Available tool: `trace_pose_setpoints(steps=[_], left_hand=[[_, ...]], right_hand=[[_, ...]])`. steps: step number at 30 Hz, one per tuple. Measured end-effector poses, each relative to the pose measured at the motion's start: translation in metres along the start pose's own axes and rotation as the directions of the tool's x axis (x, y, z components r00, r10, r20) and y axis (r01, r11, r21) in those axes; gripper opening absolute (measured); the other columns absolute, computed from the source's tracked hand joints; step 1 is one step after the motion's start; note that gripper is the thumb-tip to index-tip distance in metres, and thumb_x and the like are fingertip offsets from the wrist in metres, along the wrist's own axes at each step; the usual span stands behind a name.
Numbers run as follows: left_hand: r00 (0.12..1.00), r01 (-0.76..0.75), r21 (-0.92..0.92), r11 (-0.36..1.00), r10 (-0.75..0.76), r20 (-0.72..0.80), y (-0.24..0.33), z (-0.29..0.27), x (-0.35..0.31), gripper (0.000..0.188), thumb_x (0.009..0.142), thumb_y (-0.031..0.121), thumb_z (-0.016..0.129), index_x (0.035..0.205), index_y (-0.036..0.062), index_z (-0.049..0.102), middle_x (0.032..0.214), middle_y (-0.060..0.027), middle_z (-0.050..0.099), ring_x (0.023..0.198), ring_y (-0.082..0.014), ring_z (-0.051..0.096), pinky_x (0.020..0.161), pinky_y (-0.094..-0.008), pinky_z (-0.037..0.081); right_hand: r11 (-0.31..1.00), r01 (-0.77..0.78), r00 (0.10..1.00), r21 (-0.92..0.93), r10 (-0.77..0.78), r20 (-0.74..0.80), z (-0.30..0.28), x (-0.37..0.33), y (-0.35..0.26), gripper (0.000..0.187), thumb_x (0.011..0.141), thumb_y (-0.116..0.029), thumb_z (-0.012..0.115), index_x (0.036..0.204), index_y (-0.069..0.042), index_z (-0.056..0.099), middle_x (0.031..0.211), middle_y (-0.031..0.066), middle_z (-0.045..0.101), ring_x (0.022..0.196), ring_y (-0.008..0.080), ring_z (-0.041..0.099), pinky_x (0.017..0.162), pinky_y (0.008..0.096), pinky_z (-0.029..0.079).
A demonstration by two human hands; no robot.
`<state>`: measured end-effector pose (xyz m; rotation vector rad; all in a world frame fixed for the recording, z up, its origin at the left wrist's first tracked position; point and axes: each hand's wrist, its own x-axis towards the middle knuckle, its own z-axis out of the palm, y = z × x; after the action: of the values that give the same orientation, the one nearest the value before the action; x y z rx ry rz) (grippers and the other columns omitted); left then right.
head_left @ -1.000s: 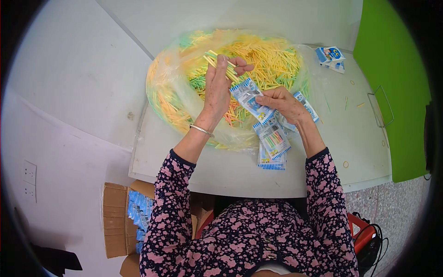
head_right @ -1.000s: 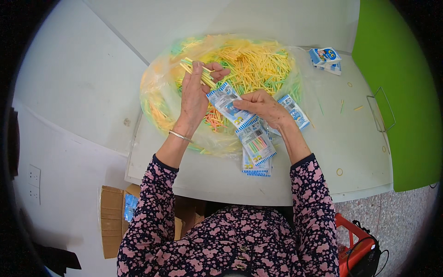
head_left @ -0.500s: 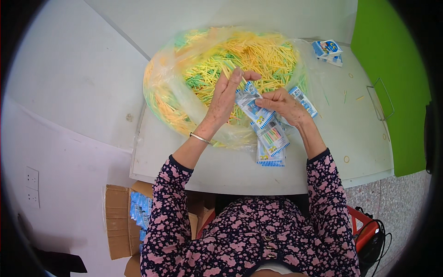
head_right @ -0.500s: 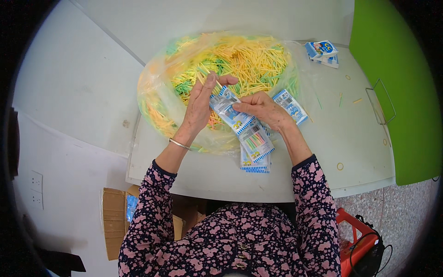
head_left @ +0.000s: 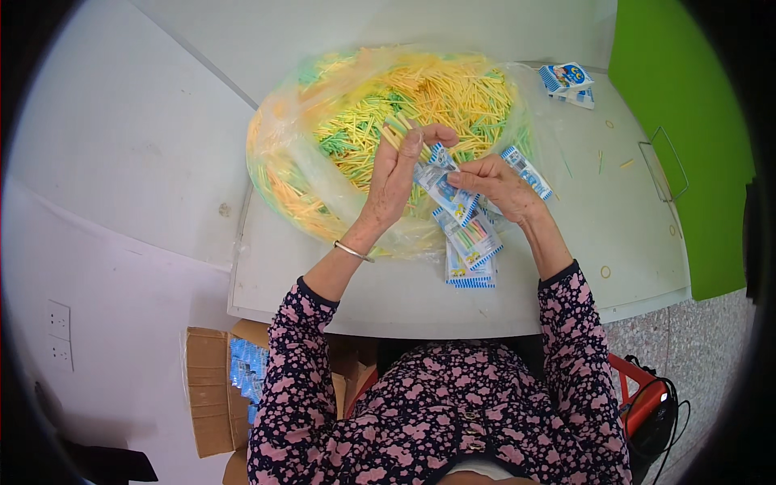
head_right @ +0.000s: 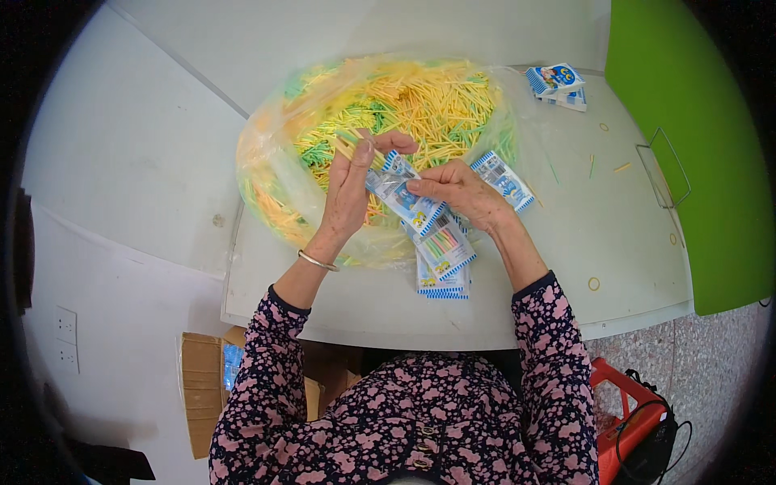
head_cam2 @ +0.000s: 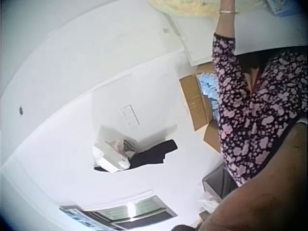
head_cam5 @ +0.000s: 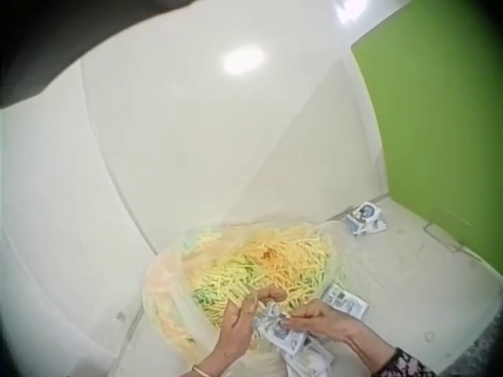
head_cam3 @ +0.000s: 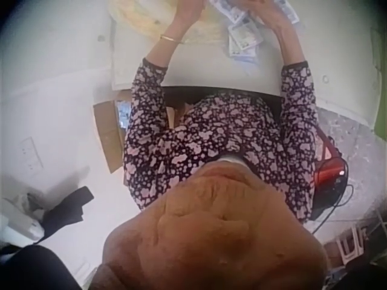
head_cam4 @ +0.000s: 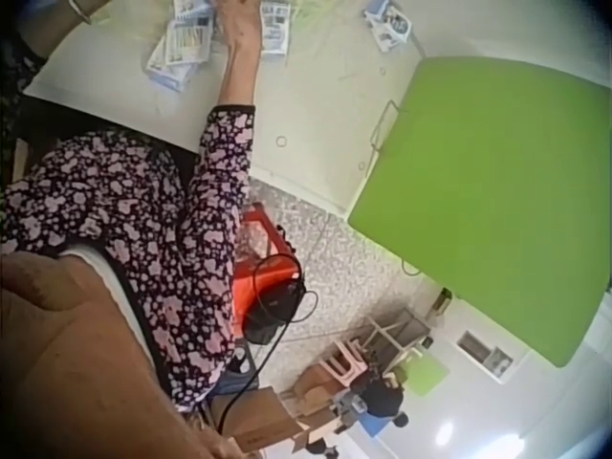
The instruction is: Organizing and packaging small toy packets with yellow shredded filler into a container.
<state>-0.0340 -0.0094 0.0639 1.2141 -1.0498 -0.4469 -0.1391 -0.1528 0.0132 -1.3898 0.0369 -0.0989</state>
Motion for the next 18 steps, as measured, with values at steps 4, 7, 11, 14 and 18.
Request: trace_pose_setpoints(steps=[4,7,11,14,18], left_hand=[[0.989,-0.14,0.131,0.981,0.133,0.06,0.001,-0.001,-0.004,0.038,0.098,0.026,0.037,0.105,-0.0062,0.055,0.101,-0.0112,0.061,0.095,-0.0172,0.056,0.087,-0.0302,0.043],[0.992,-0.108,0.144,0.984,0.098,0.076,0.001,-0.003,-0.01,0.036,0.098,0.029,0.037,0.102,-0.0025,0.054,0.106,-0.0117,0.06,0.099,-0.0163,0.055,0.088,-0.0302,0.042],[0.988,-0.113,0.266,0.957,0.081,0.128,-0.003,-0.008,-0.01,0.035,0.098,0.032,0.036,0.106,0.0018,0.05,0.112,-0.0126,0.059,0.104,-0.016,0.053,0.091,-0.0306,0.041],[0.986,0.052,0.202,0.978,-0.082,0.144,-0.001,-0.014,-0.009,0.036,0.098,0.032,0.035,0.113,0.0019,0.049,0.117,-0.0123,0.056,0.107,-0.0156,0.051,0.092,-0.03,0.04],[0.996,-0.002,0.173,0.985,-0.013,0.086,-0.005,-0.013,-0.008,0.037,0.097,0.031,0.04,0.115,0.0005,0.051,0.111,-0.0083,0.057,0.095,-0.0106,0.05,0.083,-0.0259,0.041]], right_hand=[[0.999,0.007,1.0,0.052,-0.007,0.006,0.001,-0.003,-0.002,0.02,0.085,-0.018,0.064,0.092,0.0,0.068,0.082,0.0001,0.067,0.073,0.0028,0.056,0.066,0.018,0.043],[1.0,-0.01,1.0,0.02,0.01,0.004,0.003,-0.005,-0.001,0.02,0.085,-0.019,0.064,0.092,0.0,0.068,0.082,-0.0001,0.067,0.072,0.0029,0.056,0.066,0.018,0.043],[0.999,-0.03,1.0,-0.044,0.03,0.005,0.005,-0.008,-0.003,0.021,0.086,-0.02,0.063,0.093,-0.001,0.068,0.081,-0.001,0.066,0.072,0.0027,0.055,0.065,0.0184,0.043],[0.995,-0.015,1.0,-0.1,0.015,-0.004,0.007,-0.009,-0.005,0.023,0.087,-0.021,0.062,0.094,-0.001,0.068,0.08,-0.0018,0.065,0.071,0.0024,0.054,0.065,0.0189,0.043],[0.979,-0.028,0.998,-0.201,0.015,-0.064,0.005,-0.008,-0.002,0.024,0.088,-0.023,0.06,0.095,-0.001,0.068,0.081,-0.0026,0.065,0.073,0.0018,0.053,0.066,0.0195,0.042]])
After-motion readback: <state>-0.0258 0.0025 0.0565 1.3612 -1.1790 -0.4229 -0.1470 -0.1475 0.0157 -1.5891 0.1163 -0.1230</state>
